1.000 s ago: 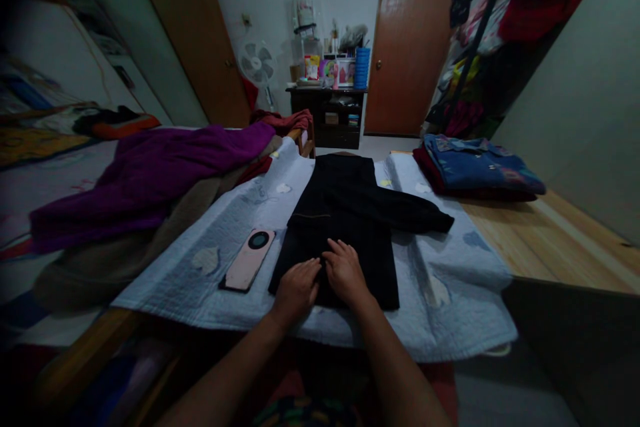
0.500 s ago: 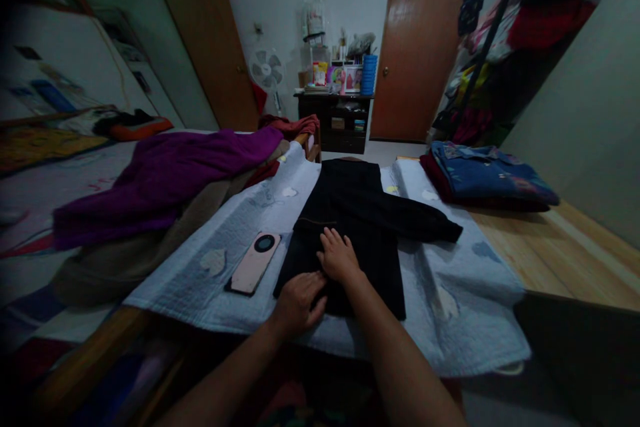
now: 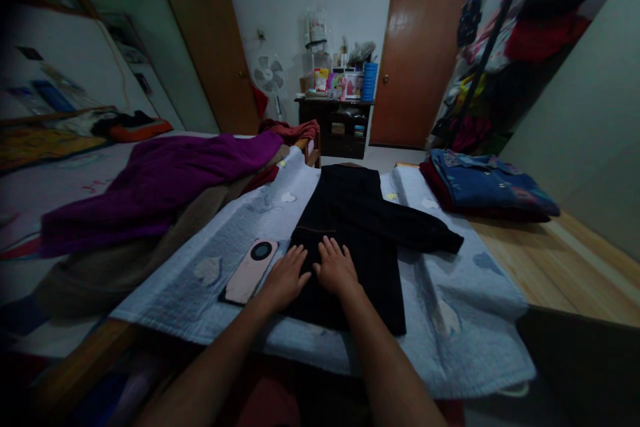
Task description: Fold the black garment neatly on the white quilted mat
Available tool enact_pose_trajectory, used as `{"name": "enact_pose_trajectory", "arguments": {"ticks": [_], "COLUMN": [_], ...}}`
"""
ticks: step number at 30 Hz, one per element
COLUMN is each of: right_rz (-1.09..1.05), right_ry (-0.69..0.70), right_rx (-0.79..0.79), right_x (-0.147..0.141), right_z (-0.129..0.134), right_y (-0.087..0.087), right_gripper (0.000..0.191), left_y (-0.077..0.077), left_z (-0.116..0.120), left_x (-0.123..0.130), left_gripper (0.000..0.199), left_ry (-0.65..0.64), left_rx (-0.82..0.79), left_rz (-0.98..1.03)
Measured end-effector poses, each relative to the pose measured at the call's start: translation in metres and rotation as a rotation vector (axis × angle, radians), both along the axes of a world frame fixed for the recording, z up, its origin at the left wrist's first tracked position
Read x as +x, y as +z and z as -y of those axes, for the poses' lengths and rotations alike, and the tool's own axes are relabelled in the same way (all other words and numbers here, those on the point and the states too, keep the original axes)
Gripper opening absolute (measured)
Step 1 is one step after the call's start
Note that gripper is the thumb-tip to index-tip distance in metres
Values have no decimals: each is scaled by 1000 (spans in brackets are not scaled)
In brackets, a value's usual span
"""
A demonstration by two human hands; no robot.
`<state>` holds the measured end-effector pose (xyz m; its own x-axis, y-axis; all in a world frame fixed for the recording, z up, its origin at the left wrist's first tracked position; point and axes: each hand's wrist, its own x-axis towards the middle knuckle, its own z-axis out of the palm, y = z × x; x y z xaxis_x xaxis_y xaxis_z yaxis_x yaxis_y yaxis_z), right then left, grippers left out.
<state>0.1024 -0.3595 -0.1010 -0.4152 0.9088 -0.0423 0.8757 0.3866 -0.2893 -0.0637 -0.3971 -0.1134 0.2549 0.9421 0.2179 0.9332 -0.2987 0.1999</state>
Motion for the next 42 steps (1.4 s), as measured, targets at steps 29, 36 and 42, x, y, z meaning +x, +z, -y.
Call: {"name": "enact_pose_trajectory", "arguments": {"ticks": [29, 36, 42], "right_rz": [-611, -457, -363], "right_ry": [-111, -43, -330], "right_rx": [-75, -129, -54], "right_x": [21, 38, 19], "right_z": [-11, -59, -107], "right_y": [-1, 33, 21], "right_gripper": [37, 31, 26], "left_y": [10, -8, -20], "left_z": [-146, -147, -156], "left_x": [48, 42, 39], "left_gripper": [28, 34, 43], "left_ry": [328, 244, 101], "left_rx": [-4, 127, 236], "left_rz": [-5, 204, 308]}}
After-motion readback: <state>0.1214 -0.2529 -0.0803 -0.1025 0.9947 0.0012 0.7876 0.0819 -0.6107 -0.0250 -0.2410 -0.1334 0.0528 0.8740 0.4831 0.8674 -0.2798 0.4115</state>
